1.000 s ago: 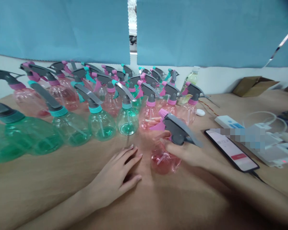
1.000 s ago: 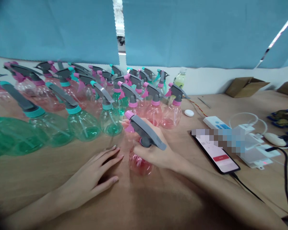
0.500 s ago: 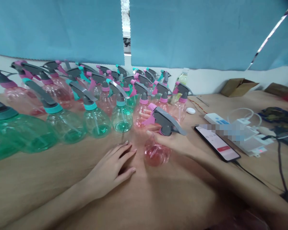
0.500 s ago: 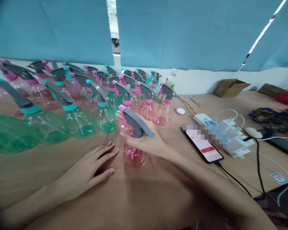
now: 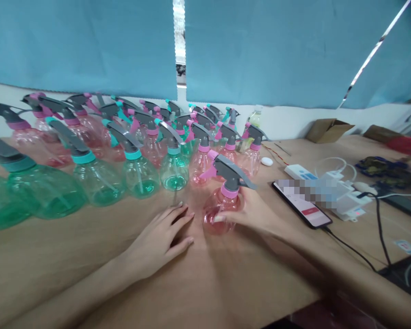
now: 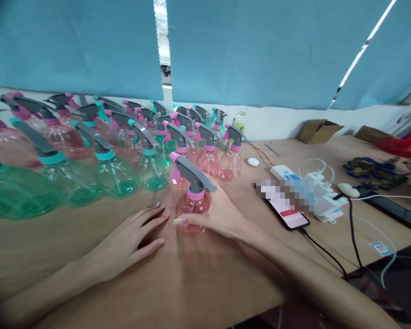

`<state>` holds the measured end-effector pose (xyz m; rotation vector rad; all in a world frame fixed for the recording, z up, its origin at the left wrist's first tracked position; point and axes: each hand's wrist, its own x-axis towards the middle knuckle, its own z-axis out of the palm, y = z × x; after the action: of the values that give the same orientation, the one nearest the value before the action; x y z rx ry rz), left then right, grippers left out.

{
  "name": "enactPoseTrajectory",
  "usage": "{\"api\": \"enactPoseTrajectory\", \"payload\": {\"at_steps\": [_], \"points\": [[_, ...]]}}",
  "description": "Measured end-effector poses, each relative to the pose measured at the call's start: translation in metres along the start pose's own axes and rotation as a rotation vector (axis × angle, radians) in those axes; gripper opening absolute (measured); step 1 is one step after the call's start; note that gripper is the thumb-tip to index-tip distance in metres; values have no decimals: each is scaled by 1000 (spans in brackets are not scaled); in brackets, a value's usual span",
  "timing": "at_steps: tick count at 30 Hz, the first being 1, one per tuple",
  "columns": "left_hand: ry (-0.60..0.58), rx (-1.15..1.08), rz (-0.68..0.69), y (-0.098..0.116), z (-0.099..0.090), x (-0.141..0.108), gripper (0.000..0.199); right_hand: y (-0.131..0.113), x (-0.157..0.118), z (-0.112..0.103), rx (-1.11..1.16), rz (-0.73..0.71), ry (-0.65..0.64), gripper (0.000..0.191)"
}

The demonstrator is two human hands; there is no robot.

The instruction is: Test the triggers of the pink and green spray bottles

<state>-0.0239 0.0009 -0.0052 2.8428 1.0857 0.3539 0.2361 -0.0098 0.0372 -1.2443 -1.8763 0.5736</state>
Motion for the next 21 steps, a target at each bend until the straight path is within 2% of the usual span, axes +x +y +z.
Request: {"api": "enactPoseTrajectory", "payload": {"at_steps": [4, 7, 11, 16, 21], "points": [[-12, 19, -2, 0, 0, 1, 53, 0, -22, 7, -70, 183, 90, 85], [-4, 20, -3, 0, 0, 1, 51, -3, -30, 13, -37, 259, 99, 78], [6, 21, -10, 1, -2, 2, 50, -8, -33, 13, -33, 211, 108, 69], [33, 20, -9, 7, -4, 9, 44, 1, -46, -14, -83, 194, 104, 62], [48, -19, 25, 21, 1, 27, 37, 33, -59, -57, -126, 193, 175, 57]]}}
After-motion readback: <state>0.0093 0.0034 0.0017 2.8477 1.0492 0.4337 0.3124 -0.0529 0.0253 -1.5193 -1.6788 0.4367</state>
